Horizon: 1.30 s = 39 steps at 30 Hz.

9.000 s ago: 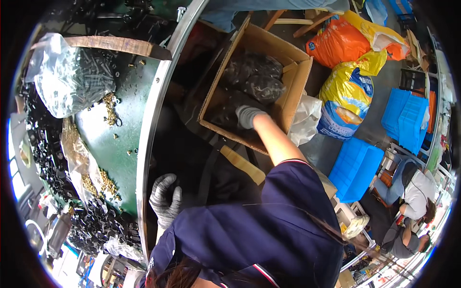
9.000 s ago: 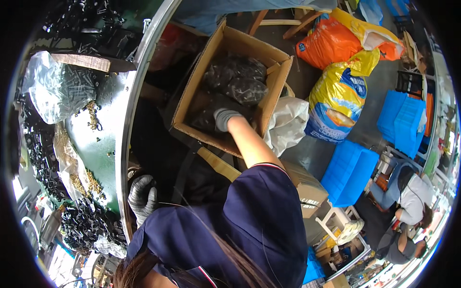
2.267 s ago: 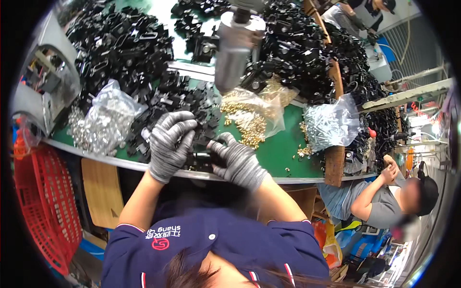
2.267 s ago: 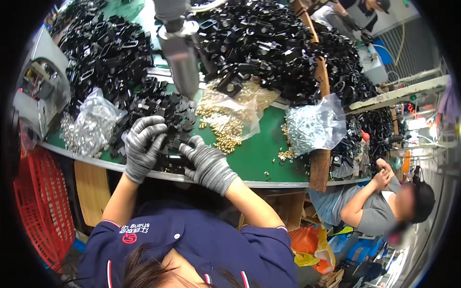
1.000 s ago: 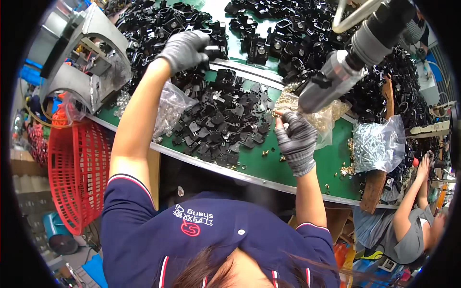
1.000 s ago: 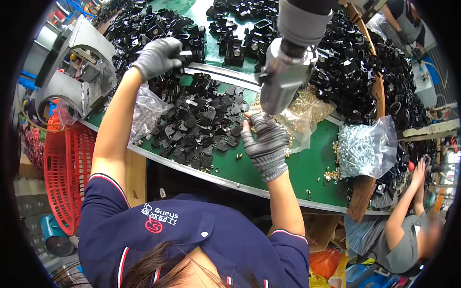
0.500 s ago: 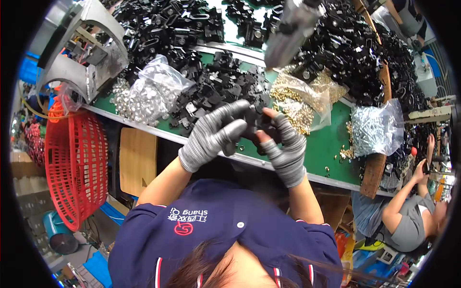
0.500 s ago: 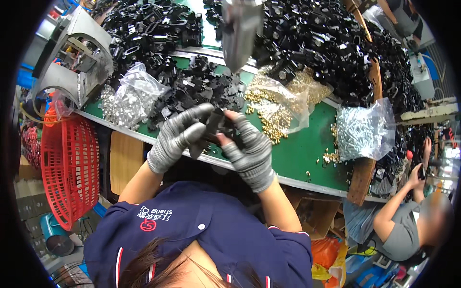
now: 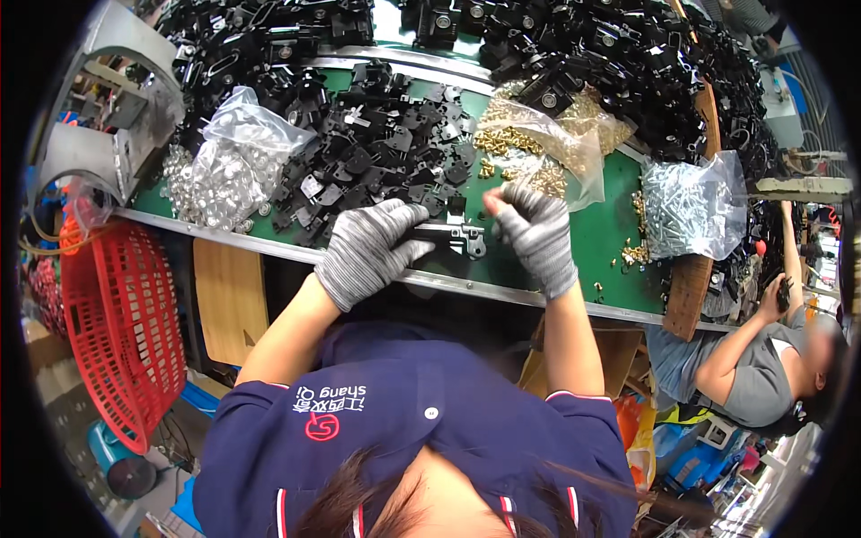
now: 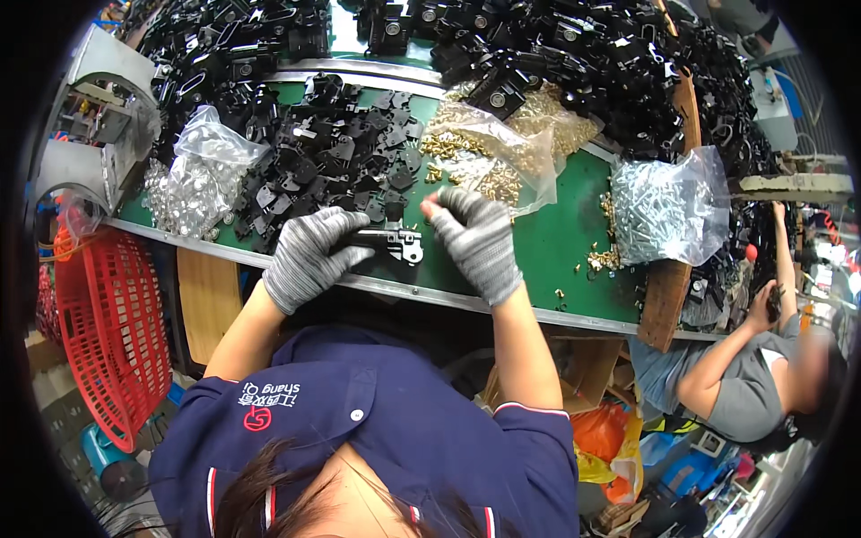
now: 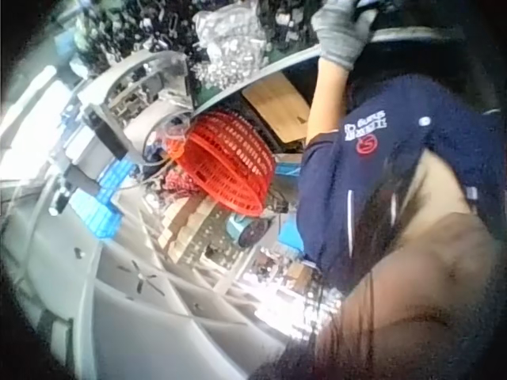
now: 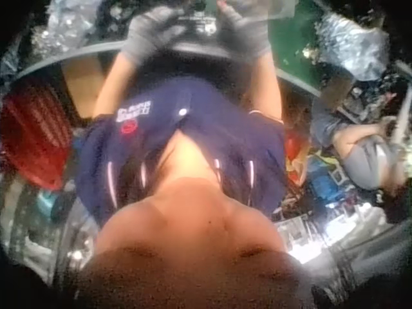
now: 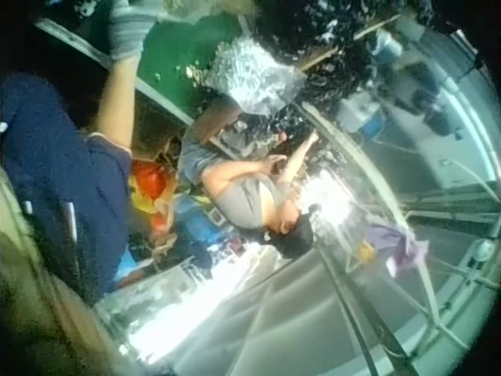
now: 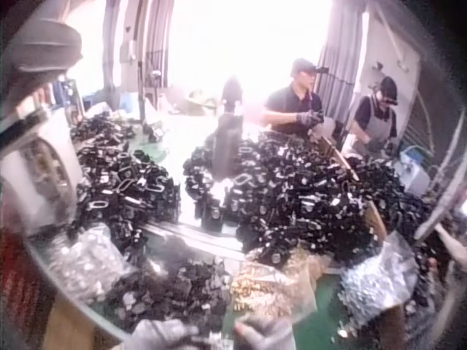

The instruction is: The recorder is assembling small hardware components by inserting brass pins and using a pneumatic press at a factory workstation.

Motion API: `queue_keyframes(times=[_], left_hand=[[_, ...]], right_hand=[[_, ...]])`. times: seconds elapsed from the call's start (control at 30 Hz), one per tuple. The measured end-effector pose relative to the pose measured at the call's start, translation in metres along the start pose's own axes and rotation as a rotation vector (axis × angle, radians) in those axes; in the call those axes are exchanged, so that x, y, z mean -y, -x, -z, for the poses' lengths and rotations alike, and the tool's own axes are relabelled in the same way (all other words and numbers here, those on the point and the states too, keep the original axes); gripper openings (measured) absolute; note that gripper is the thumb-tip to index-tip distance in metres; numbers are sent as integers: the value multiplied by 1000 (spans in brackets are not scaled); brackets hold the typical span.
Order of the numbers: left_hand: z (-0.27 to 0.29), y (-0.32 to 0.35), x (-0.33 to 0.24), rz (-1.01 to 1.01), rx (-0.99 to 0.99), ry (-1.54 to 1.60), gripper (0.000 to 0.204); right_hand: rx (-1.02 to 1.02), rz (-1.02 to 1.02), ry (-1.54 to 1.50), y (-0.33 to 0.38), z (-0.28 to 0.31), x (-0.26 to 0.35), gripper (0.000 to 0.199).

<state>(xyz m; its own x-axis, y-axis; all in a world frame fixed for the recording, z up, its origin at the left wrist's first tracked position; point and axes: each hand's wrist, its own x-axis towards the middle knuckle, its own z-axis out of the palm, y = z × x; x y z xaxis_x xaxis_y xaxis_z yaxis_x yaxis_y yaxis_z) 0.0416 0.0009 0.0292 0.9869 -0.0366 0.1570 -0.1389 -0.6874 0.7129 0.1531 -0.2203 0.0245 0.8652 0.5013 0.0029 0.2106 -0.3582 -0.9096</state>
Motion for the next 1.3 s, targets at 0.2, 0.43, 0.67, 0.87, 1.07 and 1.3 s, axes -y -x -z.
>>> queue_keyframes(times=[0.2, 0.43, 0.67, 0.87, 1.07, 1.3], left_hand=[[5, -3, -10, 5, 129, -125, 41], [17, -5, -24, 5, -55, 37, 46], [8, -26, -56, -194, -356, 153, 40], [2, -17, -42, -210, -213, 68, 28], [2, -27, -45, -274, -92, 57, 27], [-4, -25, -37, -340, -105, -50, 30]], right_hand=[[89, 576, 773, -59, -15, 17, 18], [109, 247, 376, -57, 10, 18, 14], [-6, -322, -607, 8, -7, 67, 18], [208, -429, -470, 10, 19, 53, 10], [96, 390, 736, -44, 7, 3, 19], [406, 301, 1150, -65, -7, 16, 24]])
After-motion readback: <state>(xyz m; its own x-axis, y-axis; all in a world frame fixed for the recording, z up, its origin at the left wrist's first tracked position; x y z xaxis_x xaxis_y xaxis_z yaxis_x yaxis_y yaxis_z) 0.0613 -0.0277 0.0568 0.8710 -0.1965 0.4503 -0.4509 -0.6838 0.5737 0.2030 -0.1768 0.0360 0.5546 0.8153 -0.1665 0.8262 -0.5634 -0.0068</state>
